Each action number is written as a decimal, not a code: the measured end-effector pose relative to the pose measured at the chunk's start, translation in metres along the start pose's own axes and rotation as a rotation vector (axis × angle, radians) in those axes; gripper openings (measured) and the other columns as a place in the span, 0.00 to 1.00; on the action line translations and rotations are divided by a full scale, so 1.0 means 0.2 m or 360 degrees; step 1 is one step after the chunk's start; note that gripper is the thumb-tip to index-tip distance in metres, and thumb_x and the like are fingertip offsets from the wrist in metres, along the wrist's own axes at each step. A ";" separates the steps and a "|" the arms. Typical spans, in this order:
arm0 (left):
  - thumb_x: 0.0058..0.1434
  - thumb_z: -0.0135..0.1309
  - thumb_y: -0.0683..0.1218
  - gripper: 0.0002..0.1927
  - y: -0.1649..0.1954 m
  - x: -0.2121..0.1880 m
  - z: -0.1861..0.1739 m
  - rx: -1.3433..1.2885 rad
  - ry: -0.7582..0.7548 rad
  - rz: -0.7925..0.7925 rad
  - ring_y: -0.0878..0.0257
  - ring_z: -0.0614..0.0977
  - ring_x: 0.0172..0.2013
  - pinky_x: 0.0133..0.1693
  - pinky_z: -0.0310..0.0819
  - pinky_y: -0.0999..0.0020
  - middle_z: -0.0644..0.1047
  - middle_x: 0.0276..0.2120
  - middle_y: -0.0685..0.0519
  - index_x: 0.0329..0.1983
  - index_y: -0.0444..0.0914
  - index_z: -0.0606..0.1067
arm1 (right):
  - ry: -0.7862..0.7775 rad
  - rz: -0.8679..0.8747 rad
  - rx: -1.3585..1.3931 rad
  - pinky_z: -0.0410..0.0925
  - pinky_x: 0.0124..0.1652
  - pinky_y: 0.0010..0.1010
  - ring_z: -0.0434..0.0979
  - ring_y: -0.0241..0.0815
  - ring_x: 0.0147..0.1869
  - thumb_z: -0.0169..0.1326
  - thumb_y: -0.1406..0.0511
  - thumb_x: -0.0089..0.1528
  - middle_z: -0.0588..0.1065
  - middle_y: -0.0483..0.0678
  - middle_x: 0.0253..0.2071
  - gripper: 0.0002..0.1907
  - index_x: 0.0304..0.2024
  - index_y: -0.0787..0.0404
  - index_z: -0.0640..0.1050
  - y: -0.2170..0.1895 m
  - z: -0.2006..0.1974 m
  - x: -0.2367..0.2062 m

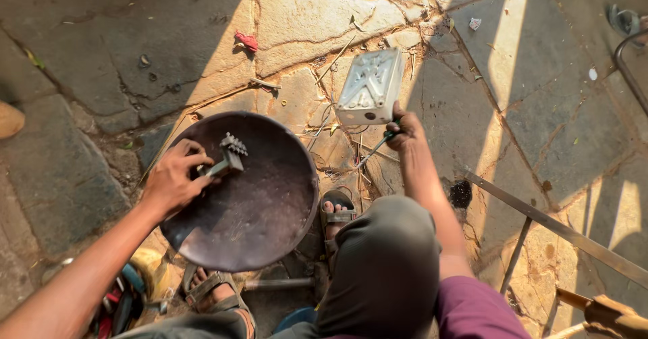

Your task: The person sits on the ground and uses a screwdriver to tighten screws on a small electrical box resting on a metal stool. They repeatedly adjust wires and tighten connections inside the box throughout the clip.

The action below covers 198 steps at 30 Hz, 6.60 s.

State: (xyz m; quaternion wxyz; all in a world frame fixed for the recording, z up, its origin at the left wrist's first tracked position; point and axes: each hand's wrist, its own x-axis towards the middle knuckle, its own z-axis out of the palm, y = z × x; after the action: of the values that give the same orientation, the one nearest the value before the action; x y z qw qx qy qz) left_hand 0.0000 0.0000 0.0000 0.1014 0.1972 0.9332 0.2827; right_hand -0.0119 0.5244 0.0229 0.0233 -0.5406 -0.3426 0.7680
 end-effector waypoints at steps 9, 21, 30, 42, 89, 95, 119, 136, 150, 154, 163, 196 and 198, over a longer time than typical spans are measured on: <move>0.46 0.66 0.51 0.21 -0.02 -0.03 -0.05 -0.0101 -0.0047 0.0005 0.50 0.78 0.57 0.59 0.72 0.54 0.75 0.55 0.50 0.45 0.44 0.83 | -0.0292 0.0354 0.0531 0.57 0.13 0.19 0.58 0.29 0.13 0.49 0.58 0.69 0.73 0.42 0.22 0.12 0.35 0.57 0.76 0.31 -0.06 0.30; 0.42 0.72 0.54 0.23 -0.07 -0.05 -0.05 -0.0113 -0.0111 -0.0051 0.50 0.77 0.55 0.57 0.71 0.53 0.75 0.51 0.49 0.40 0.41 0.84 | 0.0029 0.0138 -0.0069 0.70 0.17 0.33 0.56 0.31 0.14 0.53 0.55 0.66 0.61 0.41 0.19 0.14 0.36 0.59 0.75 0.17 0.04 0.06; 0.45 0.70 0.51 0.27 -0.14 -0.22 -0.20 -0.0358 0.0130 -0.0199 0.52 0.80 0.41 0.41 0.76 0.59 0.74 0.53 0.48 0.49 0.38 0.81 | 0.0002 -0.0681 -0.2132 0.71 0.25 0.32 0.75 0.39 0.24 0.56 0.58 0.67 0.76 0.49 0.26 0.14 0.38 0.64 0.80 -0.15 0.46 -0.40; 0.51 0.74 0.56 0.25 -0.17 -0.41 -0.44 -0.0278 0.0479 -0.0317 0.51 0.81 0.47 0.49 0.75 0.58 0.78 0.47 0.44 0.46 0.37 0.83 | -0.0260 -0.1881 -0.2629 0.69 0.28 0.31 0.76 0.38 0.26 0.73 0.54 0.57 0.80 0.47 0.30 0.18 0.43 0.56 0.84 -0.22 0.43 -1.26; 0.41 0.57 0.37 0.31 0.04 -0.37 -0.32 0.0642 0.0171 -0.0099 0.52 0.73 0.50 0.47 0.66 0.56 0.73 0.49 0.45 0.53 0.41 0.77 | -0.1140 -0.2591 -0.1770 0.60 0.34 0.22 0.67 0.32 0.34 0.67 0.69 0.72 0.70 0.44 0.33 0.17 0.57 0.65 0.73 0.18 0.21 -1.52; 0.62 0.57 0.56 0.14 0.30 -0.50 -0.41 0.0140 -0.0210 0.0521 0.50 0.80 0.41 0.45 0.75 0.55 0.80 0.35 0.48 0.36 0.41 0.81 | -0.1407 -0.2848 -0.1792 0.64 0.43 0.19 0.70 0.33 0.46 0.51 0.80 0.71 0.67 0.48 0.46 0.19 0.60 0.65 0.63 0.17 0.15 -1.89; 0.66 0.47 0.46 0.11 0.35 -0.64 0.13 0.1221 -0.0684 0.1670 0.63 0.76 0.21 0.25 0.77 0.69 0.75 0.31 0.45 0.32 0.36 0.75 | -0.1341 -0.2724 -0.1767 0.70 0.47 0.22 0.73 0.35 0.47 0.51 0.80 0.74 0.71 0.49 0.45 0.15 0.60 0.65 0.66 0.42 0.26 -1.72; 0.54 0.55 0.49 0.07 0.06 -0.65 -0.04 0.0900 -0.0711 0.1695 0.56 0.74 0.45 0.48 0.70 0.60 0.75 0.41 0.51 0.23 0.44 0.76 | -0.1526 -0.2627 -0.1820 0.75 0.52 0.32 0.82 0.39 0.52 0.59 0.78 0.70 0.80 0.52 0.48 0.18 0.58 0.66 0.68 0.42 0.39 -1.67; 0.65 0.59 0.50 0.13 0.43 -0.41 -0.36 0.0047 0.0498 0.1017 0.52 0.84 0.35 0.41 0.78 0.59 0.81 0.36 0.43 0.38 0.35 0.80 | -0.2237 -0.2488 -0.1710 0.77 0.55 0.39 0.85 0.49 0.58 0.56 0.71 0.72 0.79 0.52 0.52 0.14 0.59 0.61 0.70 0.53 0.58 -1.51; 0.67 0.62 0.45 0.10 0.57 -0.18 -0.31 -0.0266 0.0515 0.0604 0.51 0.84 0.34 0.41 0.77 0.57 0.82 0.35 0.43 0.41 0.31 0.80 | -0.2128 -0.2582 -0.1760 0.74 0.48 0.45 0.83 0.56 0.52 0.60 0.66 0.70 0.79 0.54 0.49 0.16 0.57 0.61 0.70 0.60 0.64 -1.46; 0.66 0.57 0.38 0.04 0.61 -0.09 -0.24 -0.0592 0.0448 0.0427 0.54 0.83 0.28 0.34 0.72 0.61 0.81 0.31 0.44 0.41 0.33 0.80 | -0.1864 -0.2647 -0.1758 0.75 0.49 0.42 0.85 0.52 0.50 0.62 0.66 0.65 0.80 0.51 0.47 0.19 0.56 0.58 0.71 0.60 0.66 -1.42; 0.69 0.60 0.43 0.11 0.50 -0.04 -0.13 -0.0500 0.0349 0.0488 0.51 0.78 0.23 0.30 0.67 0.56 0.76 0.24 0.41 0.31 0.31 0.78 | -0.1826 -0.2648 -0.1639 0.77 0.38 0.32 0.83 0.43 0.40 0.70 0.70 0.59 0.79 0.50 0.38 0.09 0.42 0.62 0.85 0.56 0.65 -1.42; 0.68 0.61 0.43 0.14 0.50 -0.05 -0.13 -0.0457 0.0352 0.0479 0.49 0.78 0.24 0.30 0.67 0.54 0.76 0.23 0.40 0.29 0.30 0.76 | -0.1932 -0.2523 -0.1603 0.79 0.40 0.29 0.84 0.42 0.43 0.67 0.71 0.60 0.77 0.50 0.39 0.09 0.44 0.62 0.84 0.56 0.65 -1.42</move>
State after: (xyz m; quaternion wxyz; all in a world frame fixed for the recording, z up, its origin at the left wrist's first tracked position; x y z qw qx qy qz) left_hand 0.0314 0.0597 0.0791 -0.0178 0.2855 0.8489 0.4443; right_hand 0.0335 0.2598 0.2154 0.1135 0.3474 -0.8168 0.4463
